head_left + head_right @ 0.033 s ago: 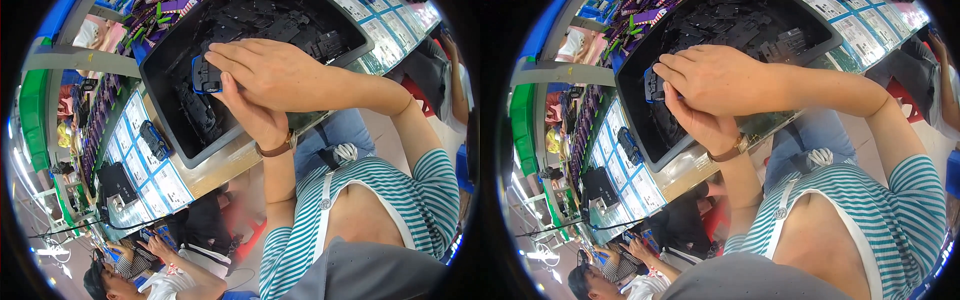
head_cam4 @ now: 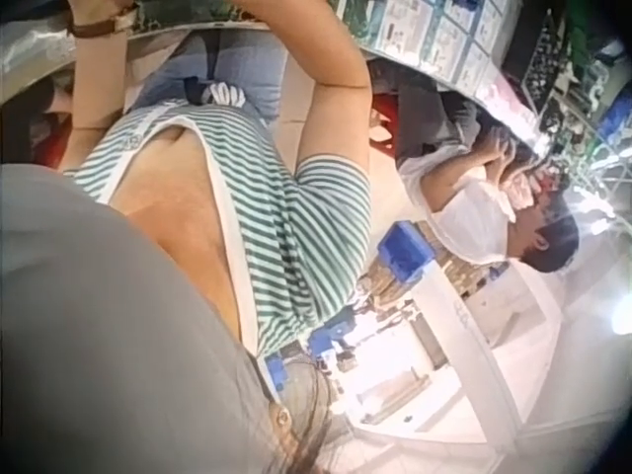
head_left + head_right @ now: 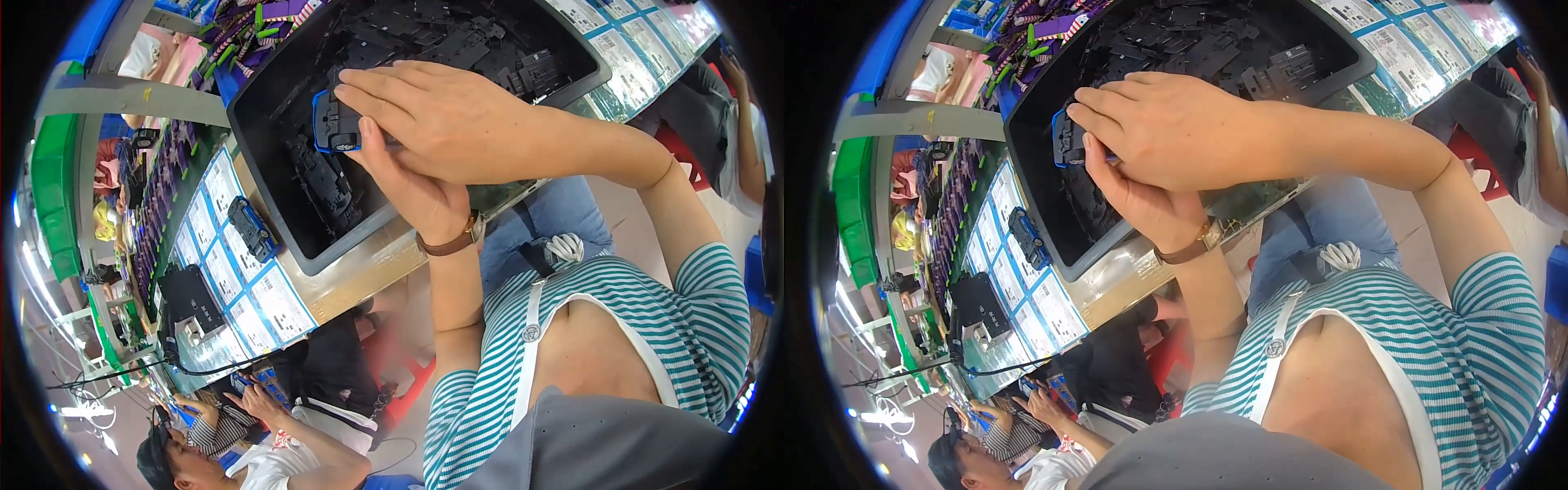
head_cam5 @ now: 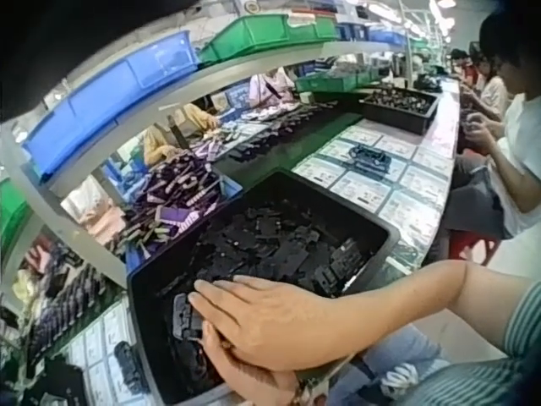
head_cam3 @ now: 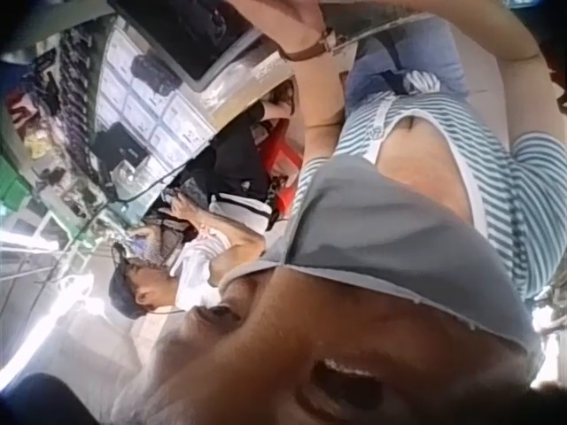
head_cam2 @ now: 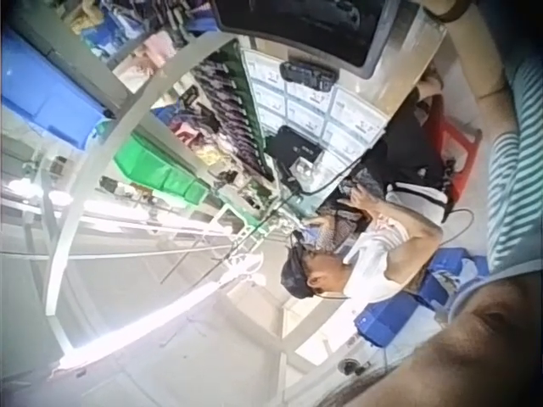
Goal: The person assembles toy cars by attaching chassis plates from a tray onto toy car bodies by hand and setting the cars on the table, then reaches into a cloth sack beneath the desk.
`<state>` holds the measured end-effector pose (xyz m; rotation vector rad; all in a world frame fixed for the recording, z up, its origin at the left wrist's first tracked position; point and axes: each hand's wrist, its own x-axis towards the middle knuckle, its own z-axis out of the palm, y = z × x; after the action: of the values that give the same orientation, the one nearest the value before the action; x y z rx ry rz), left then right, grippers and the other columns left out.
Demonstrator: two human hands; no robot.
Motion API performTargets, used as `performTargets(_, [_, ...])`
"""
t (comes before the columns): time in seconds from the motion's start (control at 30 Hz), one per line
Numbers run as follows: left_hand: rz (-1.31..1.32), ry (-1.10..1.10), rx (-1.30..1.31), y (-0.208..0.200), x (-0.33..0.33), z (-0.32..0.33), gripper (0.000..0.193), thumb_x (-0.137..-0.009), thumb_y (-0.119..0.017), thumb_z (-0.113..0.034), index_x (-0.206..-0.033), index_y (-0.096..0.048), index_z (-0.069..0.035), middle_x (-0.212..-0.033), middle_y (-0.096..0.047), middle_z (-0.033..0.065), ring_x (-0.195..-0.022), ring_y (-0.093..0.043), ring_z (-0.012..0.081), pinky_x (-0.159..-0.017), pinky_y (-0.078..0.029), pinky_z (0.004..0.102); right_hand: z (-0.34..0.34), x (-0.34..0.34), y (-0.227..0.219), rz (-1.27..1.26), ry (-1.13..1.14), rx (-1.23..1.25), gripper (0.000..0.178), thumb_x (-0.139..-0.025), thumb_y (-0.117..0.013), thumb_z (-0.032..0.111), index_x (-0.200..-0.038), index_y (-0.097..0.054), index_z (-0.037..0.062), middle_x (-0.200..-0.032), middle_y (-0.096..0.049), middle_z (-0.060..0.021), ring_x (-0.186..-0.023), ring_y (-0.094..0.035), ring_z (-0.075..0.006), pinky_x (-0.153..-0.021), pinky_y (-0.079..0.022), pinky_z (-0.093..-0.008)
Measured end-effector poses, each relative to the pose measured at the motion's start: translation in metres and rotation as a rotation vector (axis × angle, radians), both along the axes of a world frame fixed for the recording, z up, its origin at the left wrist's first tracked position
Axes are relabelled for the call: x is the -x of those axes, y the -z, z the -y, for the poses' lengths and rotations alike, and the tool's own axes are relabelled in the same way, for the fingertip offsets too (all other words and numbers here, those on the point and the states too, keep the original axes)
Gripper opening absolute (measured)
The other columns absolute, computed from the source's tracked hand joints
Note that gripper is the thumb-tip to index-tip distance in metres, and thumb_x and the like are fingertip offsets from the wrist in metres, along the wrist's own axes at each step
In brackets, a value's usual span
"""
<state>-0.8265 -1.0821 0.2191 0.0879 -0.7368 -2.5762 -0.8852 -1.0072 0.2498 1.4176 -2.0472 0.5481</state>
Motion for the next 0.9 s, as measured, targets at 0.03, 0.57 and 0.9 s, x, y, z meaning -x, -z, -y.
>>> performTargets(0.03, [0.059, 0.008, -0.023, 0.000, 0.002, 0.002, 0.049, -0.100, -0.041, -0.042, -0.138, -0.044, -0.012, -0.133, -0.052, 0.0048, -0.121, -0.049, 0.0181, -0.102, -0.039, 0.0341, -0.002, 0.001, 0.000, 0.003, 0.001, 0.000, 0.065, -0.072, -0.071, 0.019, -0.129, -0.049, -0.0016, -0.130, -0.053, -0.0164, -0.115, -0.056, -0.0289, -0.098, -0.046, -0.0367])
performTargets(0.57, [0.027, -0.382, 0.351, 0.002, 0.007, -0.010, 0.049, -0.096, -0.051, -0.032, -0.133, -0.035, -0.002, -0.125, -0.052, 0.0131, -0.115, -0.053, 0.0234, -0.096, -0.048, 0.0379, -0.035, 0.002, 0.014, 0.302, -0.062, 0.110, 0.059, -0.080, -0.069, 0.029, -0.134, -0.049, 0.0145, -0.122, -0.056, -0.0110, -0.105, -0.059, -0.0277, -0.086, -0.051, -0.0381])
performTargets(0.9, [0.015, -0.379, 0.297, 0.002, 0.007, -0.013, 0.049, -0.099, -0.046, -0.036, -0.129, -0.037, 0.002, -0.126, -0.049, 0.0163, -0.111, -0.053, 0.0270, -0.095, -0.049, 0.0431, -0.061, -0.013, 0.022, 1.043, -0.174, 0.452, 0.054, -0.087, -0.067, 0.025, -0.134, -0.048, 0.0083, -0.116, -0.058, -0.0153, -0.097, -0.063, -0.0243, -0.080, -0.053, -0.0320])
